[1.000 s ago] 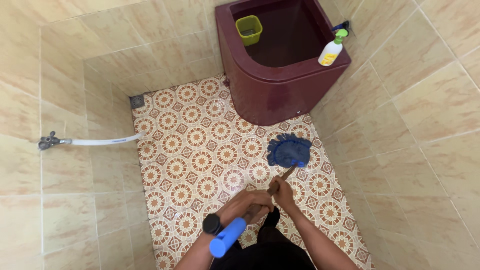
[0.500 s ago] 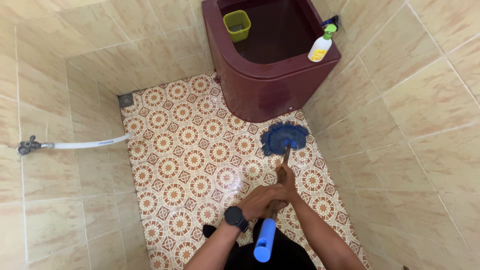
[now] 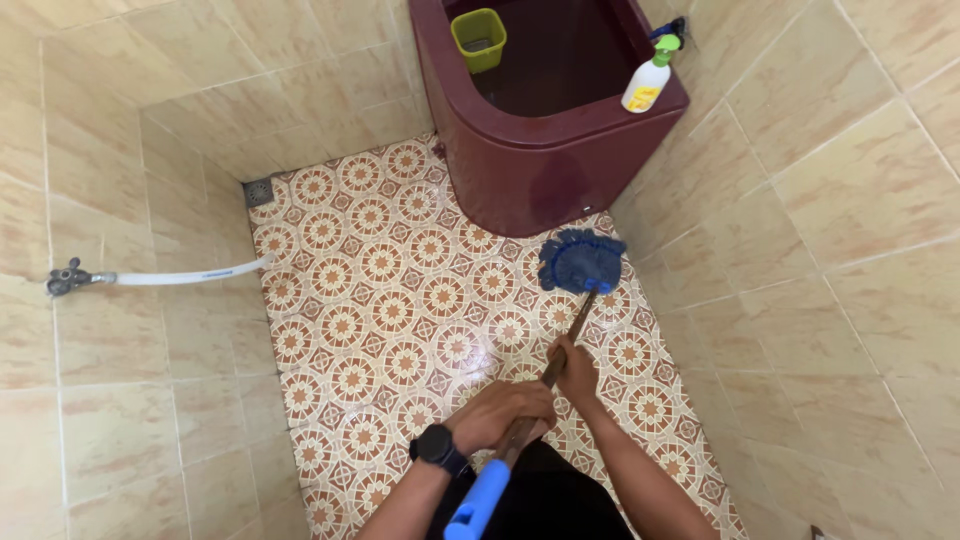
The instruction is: The person mops a patterned tiled floor in a bathroom using a blue mop, working around a water tap and a maroon water container.
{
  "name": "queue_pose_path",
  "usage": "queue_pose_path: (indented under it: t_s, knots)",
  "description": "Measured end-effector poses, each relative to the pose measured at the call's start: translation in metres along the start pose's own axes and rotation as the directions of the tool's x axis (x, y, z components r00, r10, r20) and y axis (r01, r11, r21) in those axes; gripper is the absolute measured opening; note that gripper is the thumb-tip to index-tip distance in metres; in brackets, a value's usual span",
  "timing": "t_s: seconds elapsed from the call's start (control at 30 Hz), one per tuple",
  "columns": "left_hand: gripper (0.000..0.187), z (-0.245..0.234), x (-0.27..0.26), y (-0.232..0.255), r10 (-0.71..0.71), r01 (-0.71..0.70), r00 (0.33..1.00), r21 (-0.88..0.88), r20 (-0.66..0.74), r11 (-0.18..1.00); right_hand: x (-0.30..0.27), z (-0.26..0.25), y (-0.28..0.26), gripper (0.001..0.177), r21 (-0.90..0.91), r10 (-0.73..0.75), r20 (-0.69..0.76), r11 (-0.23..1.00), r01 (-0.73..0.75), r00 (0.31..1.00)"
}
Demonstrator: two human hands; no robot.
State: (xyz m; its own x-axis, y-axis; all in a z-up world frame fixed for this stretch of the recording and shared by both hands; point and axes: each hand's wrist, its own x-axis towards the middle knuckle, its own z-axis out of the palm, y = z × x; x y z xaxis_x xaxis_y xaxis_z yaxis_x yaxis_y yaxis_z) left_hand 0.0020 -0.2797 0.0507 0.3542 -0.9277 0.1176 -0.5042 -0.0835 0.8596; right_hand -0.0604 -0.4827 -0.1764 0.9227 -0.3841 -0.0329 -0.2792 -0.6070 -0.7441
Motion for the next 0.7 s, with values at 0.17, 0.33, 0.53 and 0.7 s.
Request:
queue_pose_path:
  t_s: [0.17, 0.33, 0.53, 0.7]
  knots:
    - [0.008, -0.036, -0.009, 0.034, -0.090, 0.089, 0.996, -0.082, -0.009, 0.993, -0.012, 0.013, -0.014, 0.015, 0.245, -0.020, 0.060, 0.970, 0.005, 0.998]
    - [0.019, -0.039, -0.008, 0.030, -0.020, 0.020, 0.996, 0.001, -0.083, 1.000, 0.000, 0.023, -0.001, 0.013, 0.349, -0.101, 0.114, 0.935, 0.055, 0.988]
    - [0.011, 0.008, 0.036, -0.009, -0.140, 0.138, 0.989, 0.046, 0.039, 0.989, 0.031, 0.020, 0.038, 0.031, 0.500, -0.203, -0.066, 0.841, 0.209, 0.977]
    - [0.016, 0.042, 0.046, -0.036, -0.032, 0.034, 0.997, 0.035, -0.066, 0.999, 0.063, 0.012, 0.060, 0.009, 0.543, -0.172, -0.014, 0.826, 0.152, 0.985]
